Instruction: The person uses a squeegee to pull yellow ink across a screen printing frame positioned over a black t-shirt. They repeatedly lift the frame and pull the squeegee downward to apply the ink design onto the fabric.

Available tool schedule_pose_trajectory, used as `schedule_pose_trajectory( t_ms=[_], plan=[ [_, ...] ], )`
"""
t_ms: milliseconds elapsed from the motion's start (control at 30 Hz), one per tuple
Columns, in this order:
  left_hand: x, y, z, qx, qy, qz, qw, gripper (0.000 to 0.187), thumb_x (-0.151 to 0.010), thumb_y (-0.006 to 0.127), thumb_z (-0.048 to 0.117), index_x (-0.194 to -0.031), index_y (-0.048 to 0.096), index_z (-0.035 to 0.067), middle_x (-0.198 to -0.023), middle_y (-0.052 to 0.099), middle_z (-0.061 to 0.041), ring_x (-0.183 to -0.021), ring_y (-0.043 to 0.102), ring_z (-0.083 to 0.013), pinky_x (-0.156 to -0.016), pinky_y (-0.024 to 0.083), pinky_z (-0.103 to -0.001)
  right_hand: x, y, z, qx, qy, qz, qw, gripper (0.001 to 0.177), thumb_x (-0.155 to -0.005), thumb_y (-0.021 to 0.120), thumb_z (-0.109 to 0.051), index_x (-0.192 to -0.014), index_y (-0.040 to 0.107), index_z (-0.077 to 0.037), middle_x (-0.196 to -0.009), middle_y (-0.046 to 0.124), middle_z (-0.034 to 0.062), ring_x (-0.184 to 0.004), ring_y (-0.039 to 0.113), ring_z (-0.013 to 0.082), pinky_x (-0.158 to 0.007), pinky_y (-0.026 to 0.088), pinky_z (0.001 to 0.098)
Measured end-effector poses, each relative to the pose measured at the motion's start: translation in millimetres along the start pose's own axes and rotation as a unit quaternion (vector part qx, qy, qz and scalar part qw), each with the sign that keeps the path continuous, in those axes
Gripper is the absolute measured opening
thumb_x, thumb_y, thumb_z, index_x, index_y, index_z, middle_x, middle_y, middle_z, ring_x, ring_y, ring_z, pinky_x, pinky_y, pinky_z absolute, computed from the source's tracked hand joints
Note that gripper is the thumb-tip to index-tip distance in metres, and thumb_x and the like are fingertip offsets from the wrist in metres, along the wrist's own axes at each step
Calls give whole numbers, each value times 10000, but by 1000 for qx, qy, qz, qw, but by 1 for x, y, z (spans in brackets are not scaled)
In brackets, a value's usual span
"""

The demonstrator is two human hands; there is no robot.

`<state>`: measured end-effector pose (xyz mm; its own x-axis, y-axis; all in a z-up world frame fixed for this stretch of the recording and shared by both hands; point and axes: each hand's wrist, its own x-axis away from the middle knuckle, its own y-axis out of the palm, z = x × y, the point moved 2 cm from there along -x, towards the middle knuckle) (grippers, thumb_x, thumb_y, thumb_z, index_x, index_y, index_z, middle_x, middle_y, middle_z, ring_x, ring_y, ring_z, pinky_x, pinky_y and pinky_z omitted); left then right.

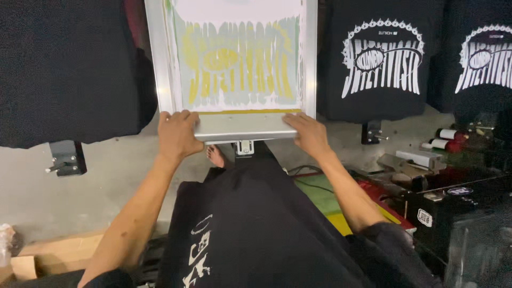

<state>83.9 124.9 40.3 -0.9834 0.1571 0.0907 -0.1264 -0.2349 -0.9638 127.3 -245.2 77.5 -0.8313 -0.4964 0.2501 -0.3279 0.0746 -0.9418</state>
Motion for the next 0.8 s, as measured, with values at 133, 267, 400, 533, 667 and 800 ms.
schedule_pose_trajectory(
  t_ms=[133,267,400,533,667,800],
  plan=[
    [19,6,13,11,-37,-2,999,555,-456,723,504,-913,610,211,-927,654,-18,-887,659,-217,-853,374,-411,3,39,8,-91,24,-25,995,726,-566,731,-49,-1251,593,-247,-1261,630,-10,-1209,556,282,-1005,465,401],
    [-9,14,8,11,-20,112,993,657,-329,822,359,-924,627,158,-1013,650,-67,-878,626,-266,-809,432,-397,-42,44,20,-65,-9,257,964,360,-675,747,-289,-1031,725,-236,-1038,723,-64,-1003,668,192,-865,542,280],
    [-92,11,-18,-13,8,171,985,732,-269,848,343,-932,617,138,-1013,617,-70,-828,593,-277,-742,451,-384,-120,19,46,-44,8,282,958,440,-596,718,-193,-1030,714,-262,-1044,715,-106,-1003,664,181,-847,540,276],
    [-190,5,-55,-14,11,190,982,662,-332,837,349,-930,639,143,-1015,632,-67,-850,598,-279,-728,440,-395,-208,-17,74,-10,21,283,959,494,-591,715,-248,-1081,692,-302,-1041,706,-113,-1023,655,151,-813,545,291],
    [-289,-42,-84,32,-43,37,998,489,-488,747,302,-937,637,143,-940,623,-91,-819,603,-337,-643,467,-454,-290,-88,96,1,87,74,994,548,-629,685,-299,-1174,656,-347,-1060,688,-20,-982,640,279,-868,462,442],
    [-277,-115,-59,67,-120,-258,956,631,-571,610,275,-1182,637,120,-911,666,-109,-804,627,-345,-554,519,-427,-269,-161,60,40,50,-195,979,541,-812,586,-569,-1195,679,-198,-863,717,105,-822,659,321,-818,506,432]
  ],
)
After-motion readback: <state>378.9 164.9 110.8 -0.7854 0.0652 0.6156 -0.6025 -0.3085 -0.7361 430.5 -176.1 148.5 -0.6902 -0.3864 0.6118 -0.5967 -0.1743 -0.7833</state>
